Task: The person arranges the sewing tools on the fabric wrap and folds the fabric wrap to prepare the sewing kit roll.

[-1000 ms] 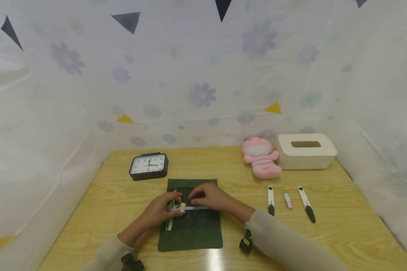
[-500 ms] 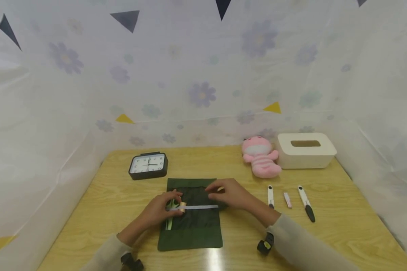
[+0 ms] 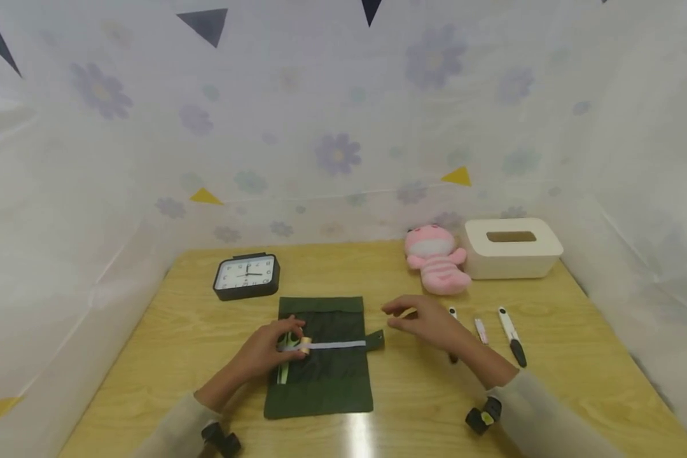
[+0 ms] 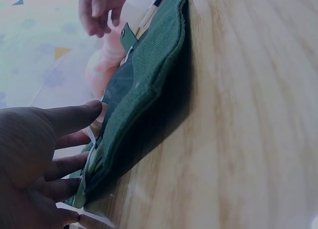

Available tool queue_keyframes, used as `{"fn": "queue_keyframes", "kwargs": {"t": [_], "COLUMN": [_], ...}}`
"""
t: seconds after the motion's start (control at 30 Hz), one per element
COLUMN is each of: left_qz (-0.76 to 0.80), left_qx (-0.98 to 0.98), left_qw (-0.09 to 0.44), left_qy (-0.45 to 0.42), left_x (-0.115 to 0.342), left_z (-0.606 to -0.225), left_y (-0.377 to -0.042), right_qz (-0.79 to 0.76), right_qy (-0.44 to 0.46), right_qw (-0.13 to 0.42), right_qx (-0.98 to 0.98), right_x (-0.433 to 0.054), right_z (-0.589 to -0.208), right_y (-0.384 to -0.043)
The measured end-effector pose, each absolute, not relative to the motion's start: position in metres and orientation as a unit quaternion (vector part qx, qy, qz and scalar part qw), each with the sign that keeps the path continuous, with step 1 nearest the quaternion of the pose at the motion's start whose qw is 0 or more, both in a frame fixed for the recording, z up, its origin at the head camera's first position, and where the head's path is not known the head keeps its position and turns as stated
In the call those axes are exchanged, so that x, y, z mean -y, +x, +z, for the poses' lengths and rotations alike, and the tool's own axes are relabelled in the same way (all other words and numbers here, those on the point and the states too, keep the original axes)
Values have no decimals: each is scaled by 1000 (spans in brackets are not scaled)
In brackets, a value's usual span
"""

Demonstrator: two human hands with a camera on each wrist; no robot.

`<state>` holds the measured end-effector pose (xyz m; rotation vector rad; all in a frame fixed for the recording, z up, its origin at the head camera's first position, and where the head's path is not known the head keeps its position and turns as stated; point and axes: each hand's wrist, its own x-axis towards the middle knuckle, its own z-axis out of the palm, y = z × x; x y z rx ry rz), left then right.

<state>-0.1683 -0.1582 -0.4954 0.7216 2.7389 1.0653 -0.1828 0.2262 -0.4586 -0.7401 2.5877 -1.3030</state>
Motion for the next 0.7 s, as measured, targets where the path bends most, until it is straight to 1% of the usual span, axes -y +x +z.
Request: {"fn": "queue_keyframes", "kwargs": {"t": [0.2,0.37,0.7], "left_qz": [347,345,345], "left_qx": [-905,-907,-907], "left_qw": [60,63,63], "left_qy": [237,234,232], "left_x": [158,158,158], "left_z": [-494,-493,-494], "left_y": [-169,-169,-169], "right_qz": [-415,-381,-342], "right_qy": [-238,-207,-171], "right_qw": [50,26,46], "right_qx": [-877,-901,-923], "right_x": [-261,-285,-322], "right_z": [-458,-455,-467], "right_y": [-179,-174,-173]}}
